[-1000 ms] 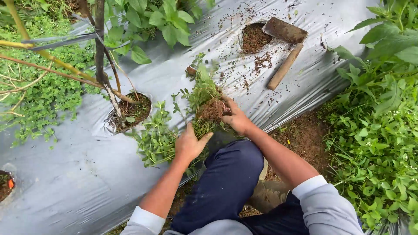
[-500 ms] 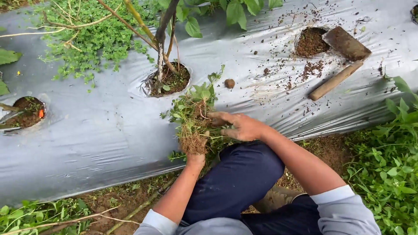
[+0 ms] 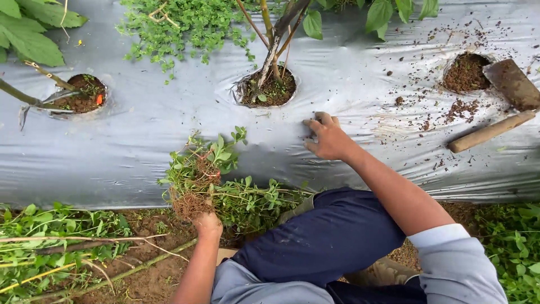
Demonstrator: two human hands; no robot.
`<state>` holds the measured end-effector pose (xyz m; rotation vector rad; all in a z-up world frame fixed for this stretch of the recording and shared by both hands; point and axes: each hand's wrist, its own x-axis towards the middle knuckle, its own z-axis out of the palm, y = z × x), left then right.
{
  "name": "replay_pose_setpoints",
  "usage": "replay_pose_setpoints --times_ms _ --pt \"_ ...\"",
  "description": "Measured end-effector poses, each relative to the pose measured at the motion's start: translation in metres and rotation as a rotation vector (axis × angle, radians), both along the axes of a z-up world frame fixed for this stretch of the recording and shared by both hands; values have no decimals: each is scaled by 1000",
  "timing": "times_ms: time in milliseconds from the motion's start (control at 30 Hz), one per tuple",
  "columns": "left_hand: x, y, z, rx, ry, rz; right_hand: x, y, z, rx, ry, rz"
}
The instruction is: The person is kneeling in a garden and removing weeds from around plants growing through plastic mulch. They pull weeds by hand and use a hoe to loosen the soil and uproot vegetation along the edges of the mulch sheet.
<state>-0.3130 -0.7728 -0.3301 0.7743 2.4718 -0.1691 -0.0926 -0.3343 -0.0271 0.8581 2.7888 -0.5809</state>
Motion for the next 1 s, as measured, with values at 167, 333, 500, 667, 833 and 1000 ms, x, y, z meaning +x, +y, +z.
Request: replay_pose_setpoints --times_ms 167,333,500,667,833,1000 --pt "-20 -76 -25 -186 145 75 -32 -93 129 -684 -143 447" --pt "-24 -156 -41 -233 444 295 -53 -99 111 -533 -299 479" --pt "-60 -210 47 -1481 159 -745 -69 -98 75 -408 -482 400" --pt "-89 -226 250 -2013 227 -2319 -94 -120 94 -357 -537 339" --pt "-130 -271 340 -2016 -50 -3420 -109 -133 99 -325 -565 338" --pt "-196 -287 369 -2463 -831 -2864 -109 -139 101 -307 -608 249"
